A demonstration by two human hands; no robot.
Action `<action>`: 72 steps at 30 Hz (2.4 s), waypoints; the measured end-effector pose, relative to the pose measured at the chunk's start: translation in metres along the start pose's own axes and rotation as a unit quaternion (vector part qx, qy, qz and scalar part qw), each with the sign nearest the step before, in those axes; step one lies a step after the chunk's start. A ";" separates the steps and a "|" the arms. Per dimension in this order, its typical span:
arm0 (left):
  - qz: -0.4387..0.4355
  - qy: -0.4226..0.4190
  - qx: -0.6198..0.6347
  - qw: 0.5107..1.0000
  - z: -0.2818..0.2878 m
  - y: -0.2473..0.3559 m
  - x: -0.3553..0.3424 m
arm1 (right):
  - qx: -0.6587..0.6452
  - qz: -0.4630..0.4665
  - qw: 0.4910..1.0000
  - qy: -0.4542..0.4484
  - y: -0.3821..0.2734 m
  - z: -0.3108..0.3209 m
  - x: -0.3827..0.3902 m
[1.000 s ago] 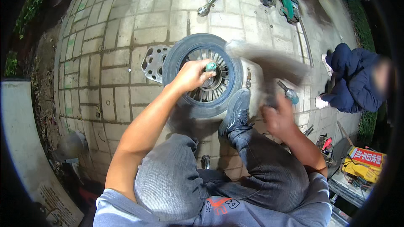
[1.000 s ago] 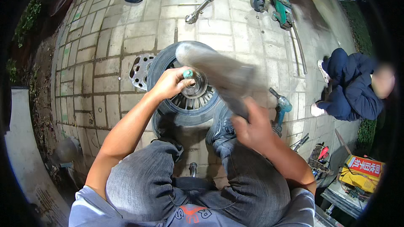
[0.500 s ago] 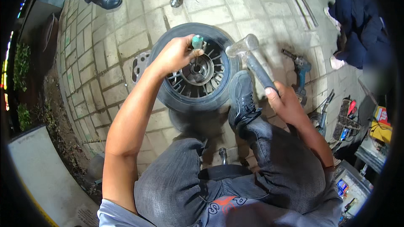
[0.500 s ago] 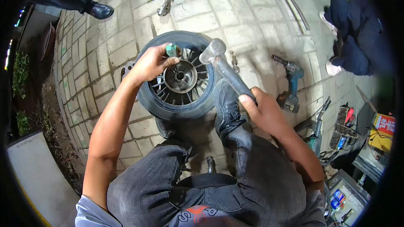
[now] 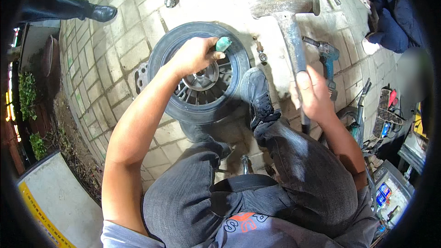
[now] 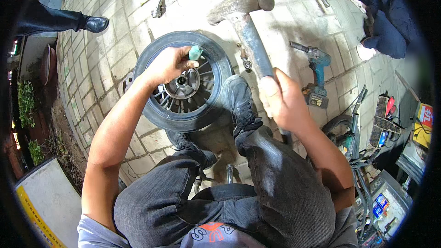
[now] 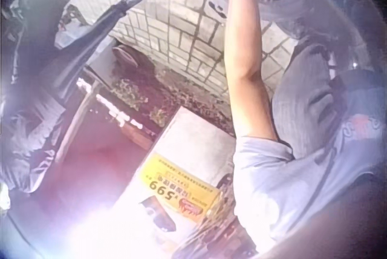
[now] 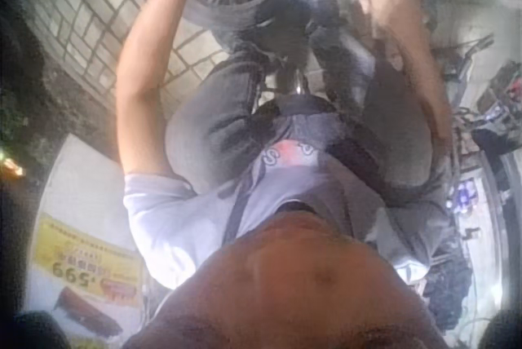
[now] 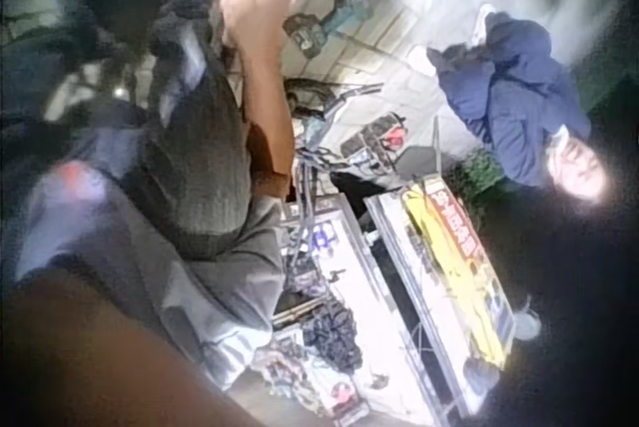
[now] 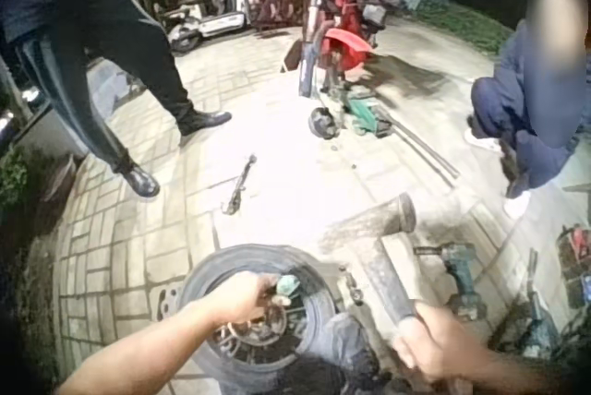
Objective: The person uses a hammer and a green-handled tool to repeatedly strike and adjust the hub of a motorcycle wheel lying on the ground. They rotate the wheel and continue hammering different sections of the hub throughout the clip.
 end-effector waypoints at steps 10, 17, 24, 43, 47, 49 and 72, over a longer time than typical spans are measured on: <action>0.022 -0.001 -0.014 1.000 -0.002 -0.005 0.000 | -0.079 0.151 0.983 0.068 -0.006 0.027 -0.011; 0.023 0.023 -0.111 0.993 -0.023 -0.014 0.017 | 0.147 -0.135 0.974 -0.109 0.046 -0.001 -0.021; 0.013 0.125 0.147 0.981 0.011 -0.015 0.070 | -0.015 -0.092 0.995 -0.027 0.025 0.008 -0.017; -0.111 0.269 0.200 0.936 -0.044 -0.054 0.110 | 0.361 0.069 0.923 -0.115 -0.057 -0.065 -0.008; -0.064 0.254 0.170 0.950 -0.043 -0.054 0.115 | 0.353 0.169 0.911 -0.133 -0.091 -0.092 -0.004; -0.069 0.257 0.166 0.949 -0.039 -0.047 0.113 | 0.402 0.057 0.903 -0.141 -0.085 -0.099 -0.011; -0.082 0.242 -0.110 0.960 -0.108 0.020 0.101 | 0.357 0.067 0.930 -0.058 0.009 -0.011 0.038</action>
Point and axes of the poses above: each hand's wrist, its own x-axis away from the middle knuckle, its own z-axis out of the back of the hand, y = z × x, the point moved 4 cm from there along -x, towards the middle knuckle, and after that the axes turned 15 degrees about -y, right-handed, at the moved point
